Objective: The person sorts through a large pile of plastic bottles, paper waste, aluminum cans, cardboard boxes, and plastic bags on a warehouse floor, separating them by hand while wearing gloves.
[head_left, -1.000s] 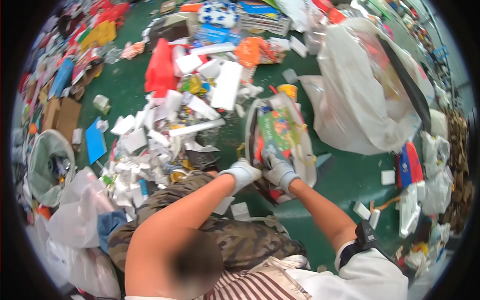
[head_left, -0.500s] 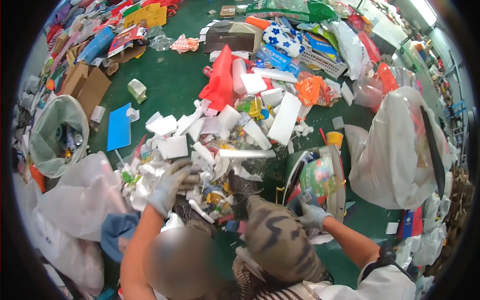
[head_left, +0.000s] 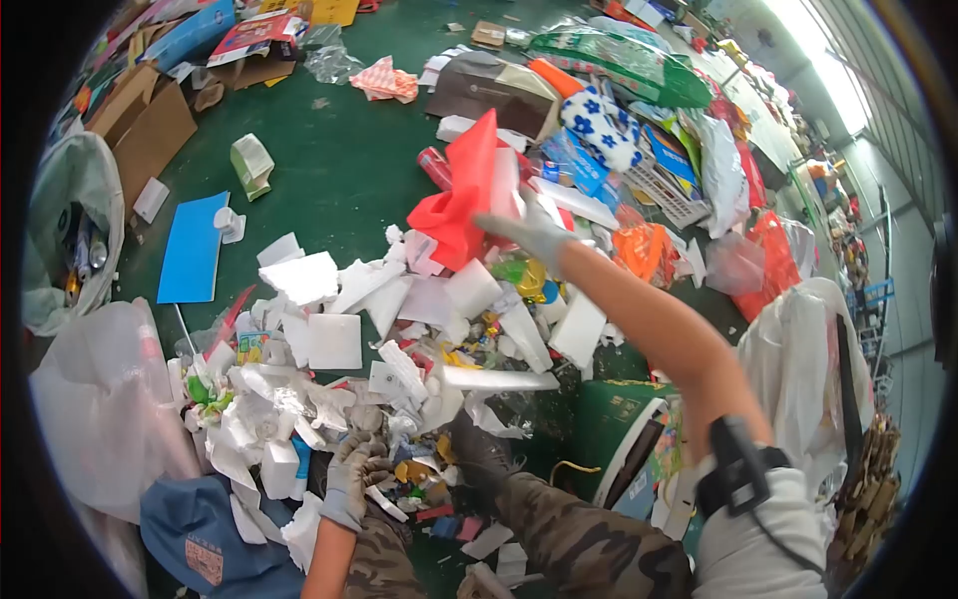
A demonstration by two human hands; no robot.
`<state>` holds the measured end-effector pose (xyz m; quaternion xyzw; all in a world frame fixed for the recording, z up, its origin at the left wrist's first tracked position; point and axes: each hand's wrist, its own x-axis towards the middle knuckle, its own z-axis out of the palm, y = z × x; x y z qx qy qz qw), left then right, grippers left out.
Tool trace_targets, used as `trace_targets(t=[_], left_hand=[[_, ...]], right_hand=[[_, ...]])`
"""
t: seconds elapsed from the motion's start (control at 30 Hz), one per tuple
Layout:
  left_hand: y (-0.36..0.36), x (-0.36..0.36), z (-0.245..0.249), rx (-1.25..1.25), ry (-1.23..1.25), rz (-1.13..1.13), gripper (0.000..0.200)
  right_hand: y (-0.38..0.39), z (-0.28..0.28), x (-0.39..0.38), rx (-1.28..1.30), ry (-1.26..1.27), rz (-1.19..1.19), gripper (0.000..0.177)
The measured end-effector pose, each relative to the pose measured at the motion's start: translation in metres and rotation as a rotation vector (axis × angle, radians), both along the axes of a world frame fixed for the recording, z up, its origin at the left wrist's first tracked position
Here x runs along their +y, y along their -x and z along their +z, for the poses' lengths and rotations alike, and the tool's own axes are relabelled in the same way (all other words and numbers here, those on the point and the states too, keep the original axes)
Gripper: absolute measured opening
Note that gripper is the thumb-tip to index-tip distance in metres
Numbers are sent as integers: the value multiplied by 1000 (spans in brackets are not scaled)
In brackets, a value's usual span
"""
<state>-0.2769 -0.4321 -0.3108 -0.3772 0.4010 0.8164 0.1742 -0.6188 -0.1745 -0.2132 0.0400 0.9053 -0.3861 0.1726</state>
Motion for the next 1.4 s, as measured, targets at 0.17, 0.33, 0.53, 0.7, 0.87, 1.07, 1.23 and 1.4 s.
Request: trace_targets(t=[0.17, 0.33, 0.53, 0.7, 0.87, 1.07, 1.23, 1.4], left_hand=[[-3, 4, 6, -8, -16, -93, 30], [-2, -2, 20, 154, 12, -15, 44], [34, -1, 70, 541, 223, 20, 84], [25, -19, 42, 219, 313, 291, 70], [12, -55, 88, 210, 655, 693, 53], [4, -112, 101, 293, 598, 1036, 44], [4, -122, 75, 323, 218, 1009, 44], [1, -106, 53, 272, 125, 779, 60]], right_hand=[[25, -53, -75, 53, -75, -338, 67], [-45, -31, -50, 314, 424, -283, 30], [-182, -22, -92, 341, 86, 866, 42], [-214, -14, -109, -72, 288, 1251, 44], [-109, -14, -38, 767, -121, 714, 42], [-50, -91, 41, 159, -516, 90, 89], [-63, -119, 11, 198, -655, 264, 96], [-61, -115, -11, 351, -537, 360, 87]])
